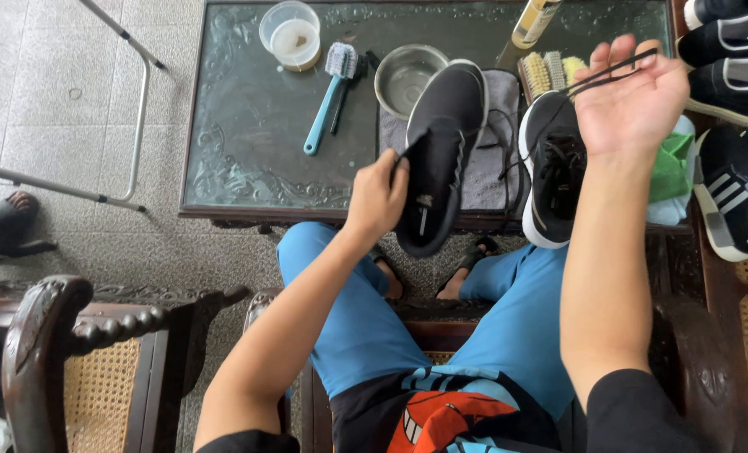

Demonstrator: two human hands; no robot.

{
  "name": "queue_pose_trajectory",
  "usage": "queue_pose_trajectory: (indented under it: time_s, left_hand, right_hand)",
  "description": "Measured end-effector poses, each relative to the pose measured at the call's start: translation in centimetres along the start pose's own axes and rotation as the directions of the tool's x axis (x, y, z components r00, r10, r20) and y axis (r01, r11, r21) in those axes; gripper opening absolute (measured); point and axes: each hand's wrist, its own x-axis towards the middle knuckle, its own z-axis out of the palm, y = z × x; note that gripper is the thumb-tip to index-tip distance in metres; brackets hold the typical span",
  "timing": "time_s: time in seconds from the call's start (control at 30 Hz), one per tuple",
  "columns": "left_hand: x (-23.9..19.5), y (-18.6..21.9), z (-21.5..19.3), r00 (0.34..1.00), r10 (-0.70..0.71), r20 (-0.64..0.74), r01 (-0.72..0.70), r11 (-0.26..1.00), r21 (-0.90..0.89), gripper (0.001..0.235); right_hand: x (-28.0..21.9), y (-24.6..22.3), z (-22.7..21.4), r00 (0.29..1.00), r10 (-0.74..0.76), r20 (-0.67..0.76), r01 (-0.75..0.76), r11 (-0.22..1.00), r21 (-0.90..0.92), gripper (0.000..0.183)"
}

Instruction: The person removes the laces from a pair of black sneakers, placing them into a small bowl. They then use a brush to scrub the interior lining of the shoes. The person repeats the process of removing laces and scrubbing the interior for the second shoe.

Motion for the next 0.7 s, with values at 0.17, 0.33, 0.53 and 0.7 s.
queue_pose_trajectory:
  time_s: [0.17,0.33,0.53,0.7]
  left_hand:
    - [-0.4,2.0,-1.4,0.998,0.064,0.01,-0.064,0.997,-0.041,0.029]
    - [0.1,0.4,-1.7,0.997,0.075,-0.01,-0.075,0.995,0.066,0.031]
    - [0.2,-0.7,-1.4,0.997,0.074,-0.034,-0.068,0.986,0.154,0.025]
    - [0.6,-1.0,-1.6,0.994,0.103,0.034,-0.108,0.965,0.239,0.025]
  right_hand:
    - [0.4,2.0,-2.1,0.957,0.072,0.283,-0.078,0.997,0.011,0.012]
    - [-3.6,5.5,-0.7,0.876,-0.172,0.451,0.435,0.685,-0.585,0.019]
    - [-3.9,9.9,-2.7,0.568,0.09,0.818,0.82,-0.147,-0.553,0.01]
    - [-3.5,9.8,-3.1,0.552,0.072,0.831,0.811,-0.281,-0.514,0.018]
